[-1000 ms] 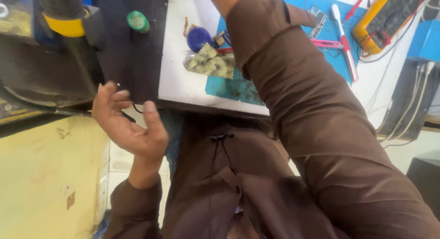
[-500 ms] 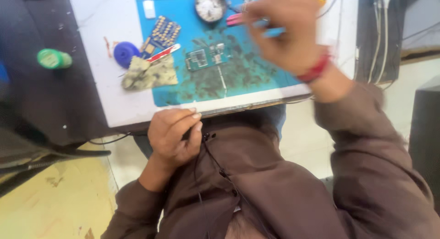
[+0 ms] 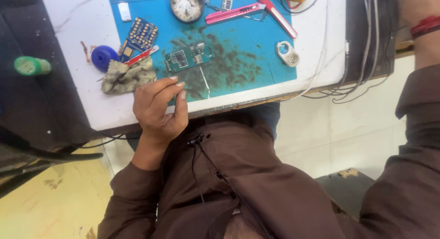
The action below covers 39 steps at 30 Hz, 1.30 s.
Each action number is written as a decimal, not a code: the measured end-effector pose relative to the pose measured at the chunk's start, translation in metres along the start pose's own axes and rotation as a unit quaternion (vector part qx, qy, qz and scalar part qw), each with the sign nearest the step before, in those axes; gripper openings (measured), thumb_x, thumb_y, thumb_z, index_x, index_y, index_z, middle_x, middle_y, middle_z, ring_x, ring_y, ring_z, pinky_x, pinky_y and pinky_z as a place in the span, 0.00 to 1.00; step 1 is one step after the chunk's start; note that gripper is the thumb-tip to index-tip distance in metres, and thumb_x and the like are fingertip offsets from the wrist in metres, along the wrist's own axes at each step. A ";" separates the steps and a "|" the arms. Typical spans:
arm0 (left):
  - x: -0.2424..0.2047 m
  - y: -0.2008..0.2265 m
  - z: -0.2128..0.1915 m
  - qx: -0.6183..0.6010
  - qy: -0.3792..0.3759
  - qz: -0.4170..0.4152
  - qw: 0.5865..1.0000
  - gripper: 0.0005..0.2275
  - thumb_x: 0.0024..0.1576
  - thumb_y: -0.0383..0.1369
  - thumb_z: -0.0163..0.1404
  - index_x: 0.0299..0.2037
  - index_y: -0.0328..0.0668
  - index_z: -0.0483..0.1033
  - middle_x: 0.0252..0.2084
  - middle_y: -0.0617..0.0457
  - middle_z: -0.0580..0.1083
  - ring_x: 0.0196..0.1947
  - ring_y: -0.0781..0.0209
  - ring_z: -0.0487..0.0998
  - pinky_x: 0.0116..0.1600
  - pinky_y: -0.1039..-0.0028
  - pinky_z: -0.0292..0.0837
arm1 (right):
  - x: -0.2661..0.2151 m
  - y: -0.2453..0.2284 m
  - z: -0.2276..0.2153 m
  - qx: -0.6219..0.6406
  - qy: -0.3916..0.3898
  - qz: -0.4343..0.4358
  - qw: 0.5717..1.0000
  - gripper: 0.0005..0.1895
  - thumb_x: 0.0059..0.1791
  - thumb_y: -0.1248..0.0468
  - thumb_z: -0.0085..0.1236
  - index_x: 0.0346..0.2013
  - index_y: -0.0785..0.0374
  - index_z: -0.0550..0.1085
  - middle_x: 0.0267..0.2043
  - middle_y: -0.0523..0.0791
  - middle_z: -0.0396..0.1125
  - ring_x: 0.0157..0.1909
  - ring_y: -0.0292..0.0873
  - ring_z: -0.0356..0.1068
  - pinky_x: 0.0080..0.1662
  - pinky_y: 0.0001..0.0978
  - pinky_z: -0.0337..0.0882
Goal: The person cleans a small green circuit board using a cloth, a toothbrush, and a pink marker. They wipe the board, brush its surface, mark a spot, and then use a soldering iron and a green tool to work on specific areas.
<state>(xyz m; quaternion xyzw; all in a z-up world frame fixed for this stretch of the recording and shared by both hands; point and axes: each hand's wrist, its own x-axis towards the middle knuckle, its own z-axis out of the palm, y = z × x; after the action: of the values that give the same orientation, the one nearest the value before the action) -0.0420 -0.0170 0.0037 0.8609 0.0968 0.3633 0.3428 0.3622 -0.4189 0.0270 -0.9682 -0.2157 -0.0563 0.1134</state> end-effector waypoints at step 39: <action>0.003 -0.002 0.003 -0.014 -0.019 0.012 1.000 0.10 0.54 0.22 0.60 0.44 0.43 0.78 0.49 0.55 0.76 0.43 0.55 0.77 0.48 0.67 0.70 | 0.036 0.058 0.069 0.521 0.136 0.487 0.688 0.16 0.58 0.60 0.45 0.43 0.70 0.76 0.37 0.48 0.71 0.29 0.38 0.66 0.31 0.27 0.64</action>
<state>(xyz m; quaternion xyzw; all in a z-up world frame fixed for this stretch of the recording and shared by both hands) -0.0380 -0.0153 0.0024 0.8637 0.0749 0.3524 0.3525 0.4240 -0.4390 -0.0453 -0.7042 0.3089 -0.0023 0.6393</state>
